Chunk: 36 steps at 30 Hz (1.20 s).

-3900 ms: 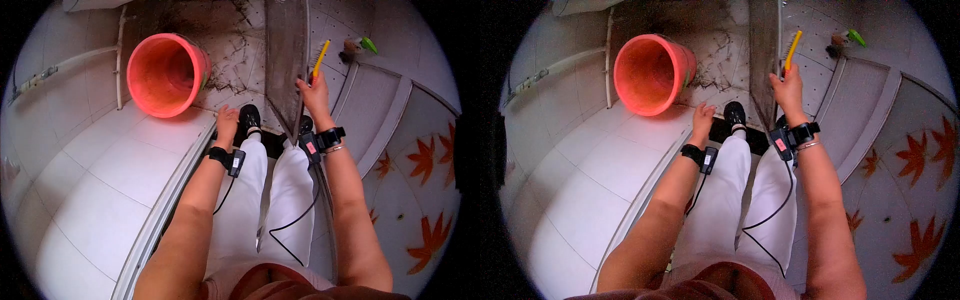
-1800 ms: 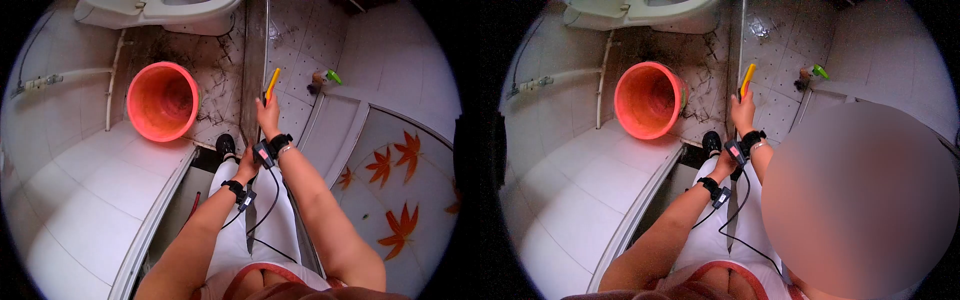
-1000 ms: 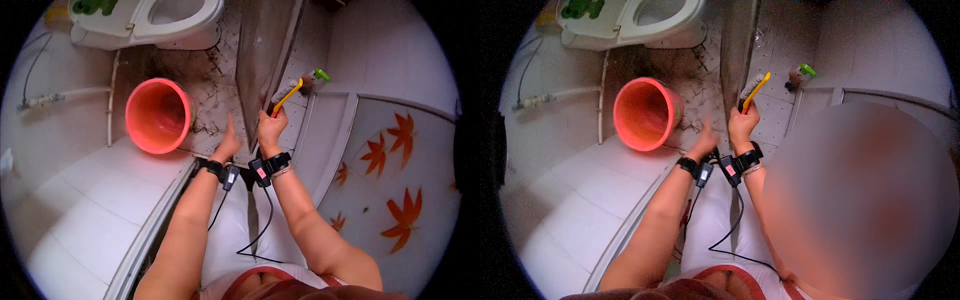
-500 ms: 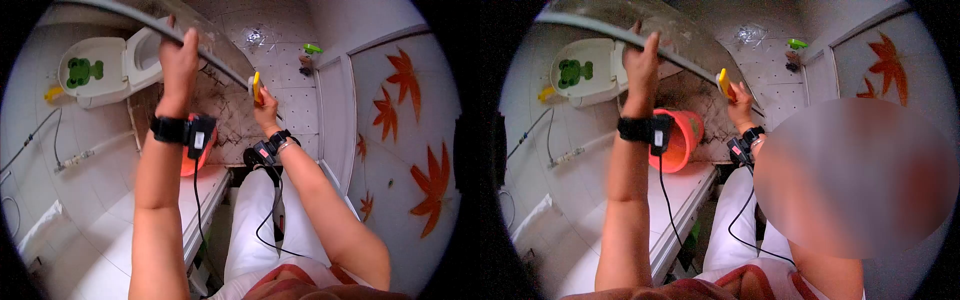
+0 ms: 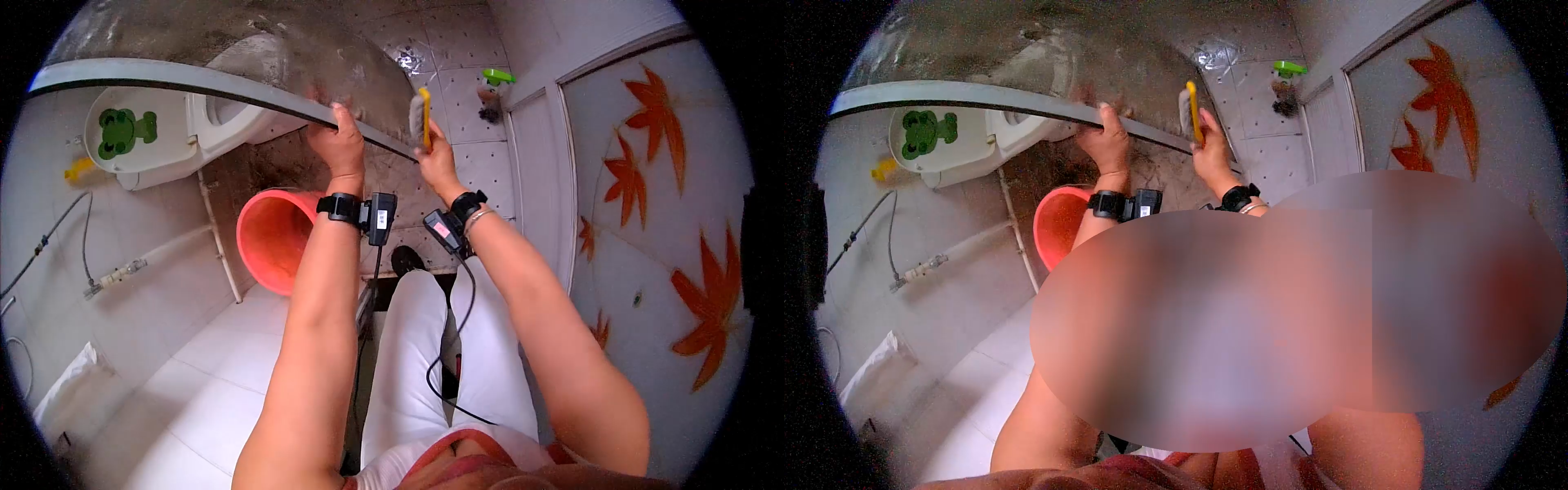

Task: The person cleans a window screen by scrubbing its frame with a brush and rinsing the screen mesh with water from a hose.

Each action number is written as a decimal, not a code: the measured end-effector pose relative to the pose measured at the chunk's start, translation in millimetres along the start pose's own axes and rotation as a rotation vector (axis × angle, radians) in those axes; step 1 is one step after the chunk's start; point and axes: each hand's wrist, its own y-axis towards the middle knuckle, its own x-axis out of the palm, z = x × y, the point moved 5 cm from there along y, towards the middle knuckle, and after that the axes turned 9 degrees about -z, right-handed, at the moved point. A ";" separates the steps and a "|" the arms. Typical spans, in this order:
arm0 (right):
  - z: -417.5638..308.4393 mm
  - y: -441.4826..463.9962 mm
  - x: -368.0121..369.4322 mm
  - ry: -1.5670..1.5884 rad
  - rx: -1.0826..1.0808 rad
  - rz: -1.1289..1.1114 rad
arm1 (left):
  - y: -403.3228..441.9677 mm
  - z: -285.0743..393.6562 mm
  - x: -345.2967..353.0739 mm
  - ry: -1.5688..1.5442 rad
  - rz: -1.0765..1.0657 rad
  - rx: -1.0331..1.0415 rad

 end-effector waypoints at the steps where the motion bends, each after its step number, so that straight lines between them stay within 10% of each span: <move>1: -40.0 3.7 2.6 -0.097 -0.118 0.026 | 0.0 0.0 0.0 -0.026 -0.006 -0.025; 8: -208.7 34.7 71.8 0.175 -0.337 -0.273 | -27.7 -13.2 15.1 -0.081 -0.013 -0.037; 14: -298.1 -3.7 91.2 0.126 -0.521 -0.267 | -30.7 -26.8 66.5 -0.350 -0.451 -0.225; 20: -288.6 -29.6 54.4 -0.303 -0.313 -0.094 | -33.0 28.8 18.4 -0.118 -0.441 0.030; 23: -266.3 -39.0 54.3 -0.336 -0.593 -0.069 | -2.2 119.7 -86.5 -0.134 -0.332 -0.061; 25: -233.6 -43.0 53.6 -0.014 -0.446 -0.161 | 20.9 203.3 -136.7 -0.718 -0.321 -0.071; 28: -239.8 -61.3 60.0 0.016 -0.389 -0.263 | 51.0 295.8 -168.7 -0.393 -0.296 0.225; 36: -258.8 -55.9 19.1 -0.272 -0.291 -0.298 | 56.4 311.9 -189.0 -0.041 -0.183 0.136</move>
